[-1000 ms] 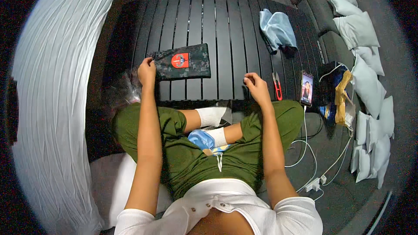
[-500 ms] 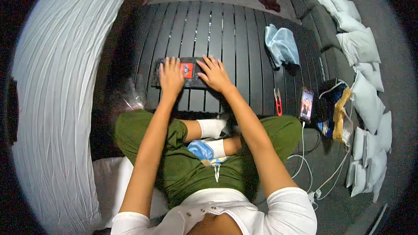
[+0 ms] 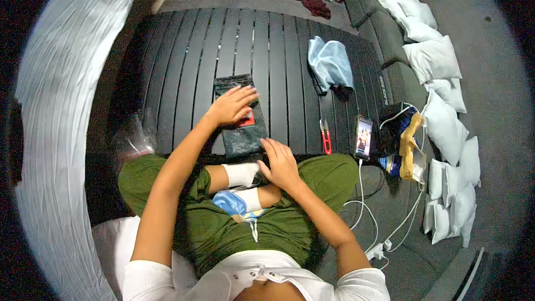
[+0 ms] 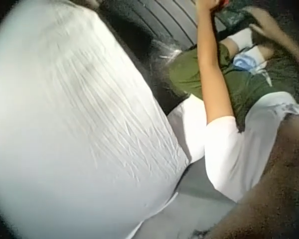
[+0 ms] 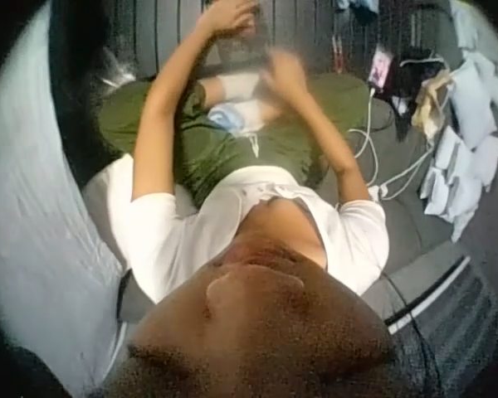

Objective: The person is folding, inspecting, and trimming loose threads from various pieces of clothing on a low slatted table.

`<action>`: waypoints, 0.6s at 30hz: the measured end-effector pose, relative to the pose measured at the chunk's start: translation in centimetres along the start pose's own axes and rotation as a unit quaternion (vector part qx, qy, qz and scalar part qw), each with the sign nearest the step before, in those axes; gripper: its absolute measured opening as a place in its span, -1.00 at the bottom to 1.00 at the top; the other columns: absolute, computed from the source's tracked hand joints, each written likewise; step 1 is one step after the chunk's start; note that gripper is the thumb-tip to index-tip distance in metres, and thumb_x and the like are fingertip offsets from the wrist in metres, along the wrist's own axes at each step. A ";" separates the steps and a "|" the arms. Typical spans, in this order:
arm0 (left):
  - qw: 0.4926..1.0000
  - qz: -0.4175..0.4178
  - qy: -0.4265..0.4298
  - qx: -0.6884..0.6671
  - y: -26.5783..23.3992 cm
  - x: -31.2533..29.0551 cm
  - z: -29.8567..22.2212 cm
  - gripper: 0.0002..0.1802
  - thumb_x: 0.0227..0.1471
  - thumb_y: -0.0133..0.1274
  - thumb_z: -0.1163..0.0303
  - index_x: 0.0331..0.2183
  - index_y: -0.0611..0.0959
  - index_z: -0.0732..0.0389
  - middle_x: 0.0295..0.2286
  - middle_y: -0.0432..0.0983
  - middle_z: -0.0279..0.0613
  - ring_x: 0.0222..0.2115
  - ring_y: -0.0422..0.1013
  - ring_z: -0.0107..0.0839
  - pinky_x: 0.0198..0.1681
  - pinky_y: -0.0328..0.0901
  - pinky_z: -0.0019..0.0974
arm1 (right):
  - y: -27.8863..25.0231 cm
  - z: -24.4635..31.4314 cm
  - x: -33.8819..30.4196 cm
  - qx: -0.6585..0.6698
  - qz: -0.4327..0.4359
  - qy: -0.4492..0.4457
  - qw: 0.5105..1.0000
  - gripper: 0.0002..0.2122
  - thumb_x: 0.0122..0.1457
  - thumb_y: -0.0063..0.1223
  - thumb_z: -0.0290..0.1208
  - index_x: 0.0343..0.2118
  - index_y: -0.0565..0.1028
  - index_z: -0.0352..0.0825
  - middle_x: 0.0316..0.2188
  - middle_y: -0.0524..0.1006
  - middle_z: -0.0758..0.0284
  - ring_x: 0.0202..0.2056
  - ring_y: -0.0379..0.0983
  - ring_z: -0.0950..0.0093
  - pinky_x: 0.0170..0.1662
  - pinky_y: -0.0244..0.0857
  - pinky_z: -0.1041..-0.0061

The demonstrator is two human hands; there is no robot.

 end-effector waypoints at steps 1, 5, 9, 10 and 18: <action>0.999 -0.017 -0.035 -0.030 -0.7 0.1 0.5 -0.54 0.03 -0.19 0.17 -0.04 0.35 0.16 -0.06 0.27 -0.13 0.00 0.16 -0.24 0.09 -0.01 -0.20 | -0.1 -0.2 0.5 -0.011 0.005 -0.014 1.000 -0.44 -0.15 0.11 -0.34 -0.02 0.23 -0.38 -0.07 0.30 0.14 -0.03 0.21 0.23 0.01 0.07 0.30; 0.998 0.016 -0.043 -0.045 -2.6 -1.3 -2.1 -0.44 0.00 -0.17 0.06 -0.03 0.31 0.19 -0.11 0.30 -0.09 -0.06 0.22 -0.21 0.08 0.01 -0.17 | 0.4 -1.0 3.0 -0.055 0.087 -0.085 0.991 -0.27 -0.17 0.14 -0.22 0.09 0.07 -0.31 0.11 0.07 0.15 0.13 -0.03 0.24 0.15 -0.14 0.27; 0.988 0.151 -0.003 0.036 -1.1 -5.7 -4.0 -0.11 -0.12 -0.18 -0.21 0.09 0.10 0.20 0.07 0.04 -0.07 0.11 -0.03 -0.27 0.15 -0.17 -0.16 | 3.0 -1.9 3.0 -0.078 0.119 -0.106 0.984 -0.21 -0.16 0.11 -0.09 0.12 0.02 -0.31 0.15 0.00 0.18 0.18 -0.13 0.28 0.18 -0.26 0.25; 0.984 0.169 -0.017 0.053 -0.8 -6.5 -3.9 -0.07 -0.15 -0.16 -0.24 0.10 0.08 0.21 0.09 0.00 -0.07 0.13 -0.08 -0.27 0.16 -0.19 -0.16 | 3.3 -2.0 2.7 -0.085 0.117 -0.104 0.984 -0.21 -0.16 0.12 -0.10 0.12 0.02 -0.30 0.15 0.00 0.19 0.18 -0.13 0.29 0.18 -0.26 0.25; 0.964 0.253 0.074 -0.039 -0.9 -7.5 -8.4 -0.02 -0.27 0.04 0.00 0.11 0.03 0.24 0.13 -0.11 -0.10 0.15 -0.14 -0.30 0.18 -0.22 -0.20 | 3.6 -2.0 1.2 -0.070 0.107 -0.089 0.988 -0.23 -0.22 0.15 -0.44 0.12 0.02 -0.28 0.13 0.05 0.24 0.16 -0.06 0.32 0.16 -0.18 0.28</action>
Point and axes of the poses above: each hand's wrist, its own x-axis towards the middle knuckle, its own y-axis out of the palm, z = x × y, the point moved 9 cm from there along x, towards the middle knuckle
